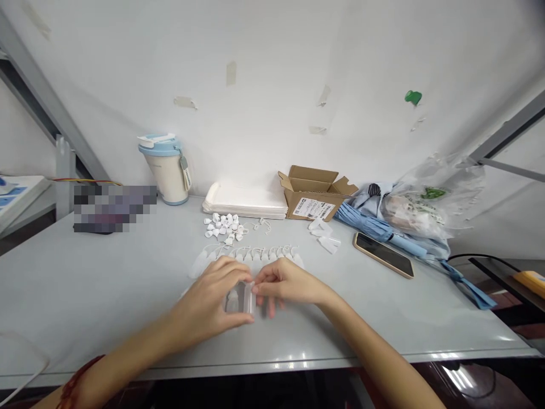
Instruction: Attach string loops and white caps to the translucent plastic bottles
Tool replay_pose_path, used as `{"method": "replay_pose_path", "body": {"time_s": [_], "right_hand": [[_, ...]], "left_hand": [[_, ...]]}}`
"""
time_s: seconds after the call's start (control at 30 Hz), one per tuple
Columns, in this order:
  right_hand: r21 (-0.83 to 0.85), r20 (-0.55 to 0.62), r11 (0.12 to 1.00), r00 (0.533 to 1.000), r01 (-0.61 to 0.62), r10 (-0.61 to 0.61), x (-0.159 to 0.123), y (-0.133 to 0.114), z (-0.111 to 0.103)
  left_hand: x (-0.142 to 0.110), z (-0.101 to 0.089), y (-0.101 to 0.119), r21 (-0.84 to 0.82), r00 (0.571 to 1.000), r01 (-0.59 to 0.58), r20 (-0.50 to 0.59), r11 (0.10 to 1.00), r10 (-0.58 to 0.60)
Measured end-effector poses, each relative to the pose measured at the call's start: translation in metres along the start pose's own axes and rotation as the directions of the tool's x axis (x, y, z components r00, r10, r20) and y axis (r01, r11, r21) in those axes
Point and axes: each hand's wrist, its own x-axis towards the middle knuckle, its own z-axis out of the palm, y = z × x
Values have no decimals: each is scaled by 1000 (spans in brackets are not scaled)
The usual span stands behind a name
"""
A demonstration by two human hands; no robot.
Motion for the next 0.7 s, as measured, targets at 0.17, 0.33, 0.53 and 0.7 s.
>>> {"method": "replay_pose_path", "body": {"time_s": [0.17,0.33,0.53,0.7], "right_hand": [[-196,60,981,998,-5,17,-1,3,4],[-222,99,975,994,-22,45,1,2,5],[-221,98,975,993,-38,61,4,4,4],[-235,95,972,994,-27,50,4,5,4]], "left_hand": [[-17,11,0,60,1000,19,5,998,-20],[-17,10,1,92,999,3,46,996,-7],[-14,8,2,114,997,3,74,994,-12],[-15,6,3,120,996,4,86,993,-14]]}}
